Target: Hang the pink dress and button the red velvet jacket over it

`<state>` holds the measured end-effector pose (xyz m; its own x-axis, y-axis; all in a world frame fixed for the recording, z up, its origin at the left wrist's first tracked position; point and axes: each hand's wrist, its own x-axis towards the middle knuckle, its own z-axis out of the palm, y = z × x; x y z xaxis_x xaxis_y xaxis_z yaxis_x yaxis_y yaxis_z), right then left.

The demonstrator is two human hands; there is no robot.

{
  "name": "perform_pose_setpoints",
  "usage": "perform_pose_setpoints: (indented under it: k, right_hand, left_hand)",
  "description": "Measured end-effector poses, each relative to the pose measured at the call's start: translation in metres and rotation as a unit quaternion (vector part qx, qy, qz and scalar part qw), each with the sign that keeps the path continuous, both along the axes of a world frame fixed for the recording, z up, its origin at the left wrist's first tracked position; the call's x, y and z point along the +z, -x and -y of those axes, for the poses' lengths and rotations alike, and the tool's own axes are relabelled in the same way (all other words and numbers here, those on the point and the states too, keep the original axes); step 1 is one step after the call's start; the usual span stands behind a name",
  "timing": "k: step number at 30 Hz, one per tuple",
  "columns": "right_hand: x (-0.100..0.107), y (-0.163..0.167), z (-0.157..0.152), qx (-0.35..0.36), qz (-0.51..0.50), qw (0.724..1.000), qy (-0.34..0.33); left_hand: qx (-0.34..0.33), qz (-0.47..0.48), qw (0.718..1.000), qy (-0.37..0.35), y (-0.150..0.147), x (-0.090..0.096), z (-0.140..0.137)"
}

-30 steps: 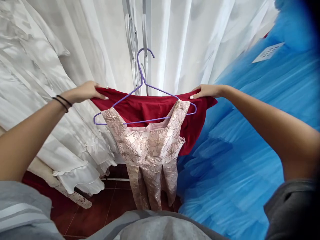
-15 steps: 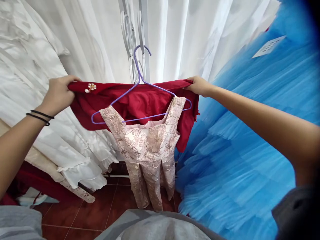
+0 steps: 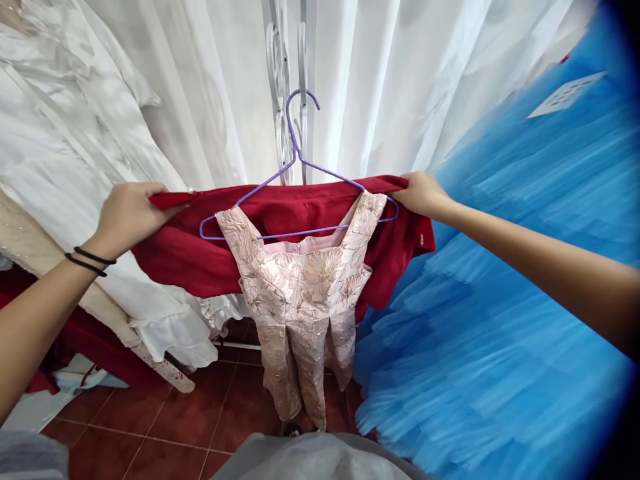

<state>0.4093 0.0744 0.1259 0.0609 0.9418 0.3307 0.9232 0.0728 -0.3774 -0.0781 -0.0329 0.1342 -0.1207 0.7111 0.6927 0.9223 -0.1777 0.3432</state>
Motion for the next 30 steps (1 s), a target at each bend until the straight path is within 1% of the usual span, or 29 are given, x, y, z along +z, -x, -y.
perform_pose_setpoints:
  k: [2, 4, 6, 7, 9, 10, 11, 12, 14, 16, 17, 18, 19, 20, 21, 22, 23, 24, 25, 26, 27, 28, 29, 30]
  right_hand:
    - [0.014, 0.008, 0.018, -0.013, 0.092, 0.994, -0.054]
    - [0.028, 0.016, 0.037, -0.039, 0.178, 0.976, -0.119]
    - [0.037, 0.021, 0.055, -0.056, 0.239, 0.956, -0.161]
    - [0.039, 0.023, 0.064, -0.058, 0.260, 0.949, -0.169]
    - [0.035, 0.026, 0.080, -0.053, 0.293, 0.939, -0.170]
    - [0.030, 0.027, 0.087, -0.055, 0.306, 0.937, -0.161]
    - [0.022, 0.029, 0.092, -0.052, 0.316, 0.936, -0.143]
    - [0.012, 0.031, 0.097, -0.044, 0.320, 0.939, -0.120]
    - [-0.010, 0.038, 0.102, -0.011, 0.315, 0.947, -0.060]
    - [-0.030, 0.048, 0.105, 0.041, 0.300, 0.953, -0.009]
    - [-0.036, 0.055, 0.106, 0.064, 0.291, 0.955, 0.007]
    - [-0.039, 0.061, 0.106, 0.084, 0.280, 0.956, 0.018]
    - [-0.037, 0.068, 0.106, 0.106, 0.267, 0.958, 0.024]
    - [-0.031, 0.074, 0.105, 0.127, 0.252, 0.959, 0.024]
    - [-0.022, 0.079, 0.104, 0.147, 0.235, 0.961, 0.015]
    - [-0.010, 0.084, 0.102, 0.164, 0.216, 0.963, -0.007]
    - [0.002, 0.087, 0.100, 0.174, 0.193, 0.965, -0.044]
    - [0.012, 0.089, 0.096, 0.177, 0.171, 0.965, -0.090]
    - [0.019, 0.089, 0.092, 0.171, 0.151, 0.964, -0.137]
    - [0.022, 0.089, 0.087, 0.161, 0.137, 0.962, -0.172]
    - [0.020, 0.088, 0.082, 0.151, 0.134, 0.962, -0.183]
    - [0.015, 0.086, 0.077, 0.144, 0.143, 0.964, -0.171]
    - [0.008, 0.084, 0.073, 0.139, 0.161, 0.966, -0.146]
    - [0.001, 0.082, 0.069, 0.138, 0.182, 0.967, -0.115]
  left_hand:
    - [0.048, -0.038, 0.997, -0.045, -0.007, 0.010, 0.011]
    - [0.109, -0.087, 0.989, -0.039, -0.018, 0.020, 0.026]
    - [0.198, -0.143, 0.970, 0.017, -0.035, 0.026, 0.045]
    - [0.242, -0.177, 0.953, 0.051, -0.044, 0.025, 0.056]
    - [0.307, -0.248, 0.909, 0.132, -0.064, 0.017, 0.078]
    - [0.317, -0.277, 0.890, 0.176, -0.074, 0.008, 0.088]
    - [0.304, -0.301, 0.876, 0.221, -0.082, -0.002, 0.095]
    - [0.271, -0.315, 0.870, 0.267, -0.090, -0.015, 0.099]
    - [0.171, -0.318, 0.866, 0.345, -0.102, -0.043, 0.098]
    - [0.076, -0.299, 0.873, 0.378, -0.110, -0.068, 0.087]
    - [0.035, -0.278, 0.883, 0.378, -0.113, -0.077, 0.078]
    - [-0.011, -0.246, 0.896, 0.370, -0.117, -0.083, 0.069]
    - [-0.063, -0.197, 0.911, 0.358, -0.120, -0.083, 0.060]
    - [-0.113, -0.136, 0.924, 0.340, -0.125, -0.079, 0.051]
    - [-0.151, -0.067, 0.936, 0.311, -0.129, -0.071, 0.043]
    - [-0.171, -0.001, 0.948, 0.268, -0.134, -0.059, 0.036]
    - [-0.173, 0.056, 0.961, 0.209, -0.138, -0.047, 0.030]
    - [-0.160, 0.097, 0.972, 0.141, -0.141, -0.034, 0.025]
    - [-0.140, 0.120, 0.979, 0.082, -0.143, -0.024, 0.019]
    - [-0.123, 0.126, 0.983, 0.050, -0.144, -0.017, 0.014]
    - [-0.111, 0.117, 0.985, 0.054, -0.143, -0.014, 0.008]
    - [-0.110, 0.094, 0.984, 0.100, -0.140, -0.015, 0.003]
    - [-0.120, 0.060, 0.975, 0.175, -0.136, -0.019, -0.002]
    - [-0.137, 0.024, 0.955, 0.261, -0.131, -0.025, -0.006]
